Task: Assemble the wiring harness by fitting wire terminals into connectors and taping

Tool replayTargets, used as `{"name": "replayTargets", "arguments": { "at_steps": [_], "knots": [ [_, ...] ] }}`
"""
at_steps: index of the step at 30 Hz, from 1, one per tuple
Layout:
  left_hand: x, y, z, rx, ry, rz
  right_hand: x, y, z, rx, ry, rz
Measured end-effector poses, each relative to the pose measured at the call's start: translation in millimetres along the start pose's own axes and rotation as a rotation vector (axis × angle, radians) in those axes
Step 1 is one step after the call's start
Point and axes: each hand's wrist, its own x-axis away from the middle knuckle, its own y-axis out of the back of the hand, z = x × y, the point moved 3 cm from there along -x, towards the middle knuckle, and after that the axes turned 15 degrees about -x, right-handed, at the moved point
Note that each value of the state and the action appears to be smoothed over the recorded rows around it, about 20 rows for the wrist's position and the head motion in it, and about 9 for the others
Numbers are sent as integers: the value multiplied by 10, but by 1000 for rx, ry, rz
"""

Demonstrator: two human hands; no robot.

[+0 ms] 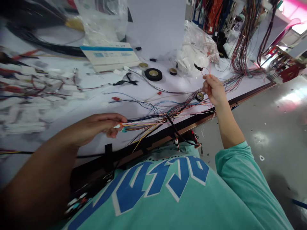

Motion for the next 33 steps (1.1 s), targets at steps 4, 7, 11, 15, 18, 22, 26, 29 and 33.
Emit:
{"name": "replayTargets", "arguments": {
  "at_steps": [4, 7, 11, 15, 18, 22, 26, 29, 33],
  "knots": [
    [20, 130, -54, -79, -192, -207, 112, -338, -158, 76, -18, 112],
    [8, 222, -118, -80, -304, -388, 216, -557, -304, 149, -21, 240],
    [-83, 13, -292, 116, -312, -179, 347, -765, -426, 303, 28, 425],
    [-225, -391, -541, 326, -213, 142, 463, -874, -459, 508, 105, 578],
    [-312, -542, -683, 539, -214, 133, 542, -918, -472, 677, 167, 676],
    [-331, -569, -755, 708, -288, 59, 603, -940, -488, 843, 225, 744],
    [-271, -538, -763, 754, -329, 51, 619, -957, -509, 943, 295, 777],
    [-237, -511, -750, 758, -358, 63, 618, -980, -552, 994, 326, 800],
    [-243, -455, -678, 707, -392, -30, 555, -926, -563, 1047, 369, 796]
  ]
}}
